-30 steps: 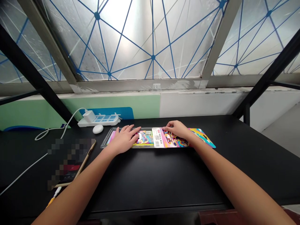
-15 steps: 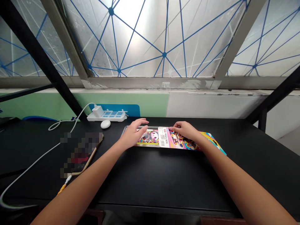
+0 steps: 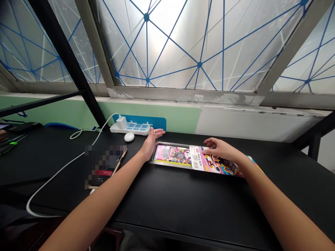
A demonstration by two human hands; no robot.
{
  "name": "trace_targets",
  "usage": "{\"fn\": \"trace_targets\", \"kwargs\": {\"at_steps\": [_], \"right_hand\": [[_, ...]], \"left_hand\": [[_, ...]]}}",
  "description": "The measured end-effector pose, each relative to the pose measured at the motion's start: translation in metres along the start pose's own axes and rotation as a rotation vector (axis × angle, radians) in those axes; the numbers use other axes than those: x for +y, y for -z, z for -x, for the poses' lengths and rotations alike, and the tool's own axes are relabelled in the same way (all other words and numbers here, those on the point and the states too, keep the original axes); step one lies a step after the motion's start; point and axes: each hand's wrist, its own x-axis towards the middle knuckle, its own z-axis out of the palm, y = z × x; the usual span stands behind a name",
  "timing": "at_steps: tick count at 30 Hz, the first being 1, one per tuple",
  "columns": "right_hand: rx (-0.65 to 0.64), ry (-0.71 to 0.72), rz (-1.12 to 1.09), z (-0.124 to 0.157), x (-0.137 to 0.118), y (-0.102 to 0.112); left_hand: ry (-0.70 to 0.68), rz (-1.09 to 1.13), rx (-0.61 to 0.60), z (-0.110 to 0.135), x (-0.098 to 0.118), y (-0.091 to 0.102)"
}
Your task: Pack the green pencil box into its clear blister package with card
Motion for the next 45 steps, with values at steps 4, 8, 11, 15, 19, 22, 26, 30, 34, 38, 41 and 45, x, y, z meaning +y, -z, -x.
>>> {"fn": "trace_targets", "kwargs": {"at_steps": [4,8,11,15,19,22,26,30,34,38,41,45], "right_hand": [[0.015,0.021,0.035,-0.01,-0.031,-0.02],[-0.041,0.103,0.132,-0.031,-0.075,-0.048],[-0.101,0.186,0.245,-0.048,-0.114,-0.074],[-0.11,0.226,0.377,-0.06,-0.155,-0.106],[-0.05,0.216,0.42,-0.055,-0.16,-0.109],[0.028,0.168,0.45,-0.047,-0.134,-0.087],[0.175,0.057,0.437,-0.028,-0.072,-0.045],[0.179,0.054,0.297,-0.001,-0.025,-0.022],[0.132,0.063,0.178,0.018,-0.022,-0.024],[0.109,0.069,0.163,0.019,-0.032,-0.03],[0.209,0.138,0.215,0.017,-0.034,-0.028],[0.435,0.329,0.32,0.023,-0.039,-0.024]], "left_hand": [[0.018,0.048,-0.028,0.001,0.004,0.002],[0.012,0.055,-0.007,0.0,0.007,0.003],[0.007,0.072,-0.004,-0.001,0.005,0.004],[0.024,0.152,-0.002,-0.002,0.002,0.005],[0.16,0.288,0.128,-0.006,-0.002,0.006],[0.252,0.334,0.191,-0.008,-0.004,0.008],[0.268,0.338,0.142,-0.006,-0.001,0.008],[0.246,0.327,0.117,0.0,0.003,0.003],[0.224,0.234,0.12,0.001,0.003,0.001],[0.205,0.09,0.126,-0.002,-0.002,0.0],[0.19,-0.038,0.125,-0.003,-0.002,0.0],[0.125,-0.139,0.114,0.0,0.005,0.0]]}}
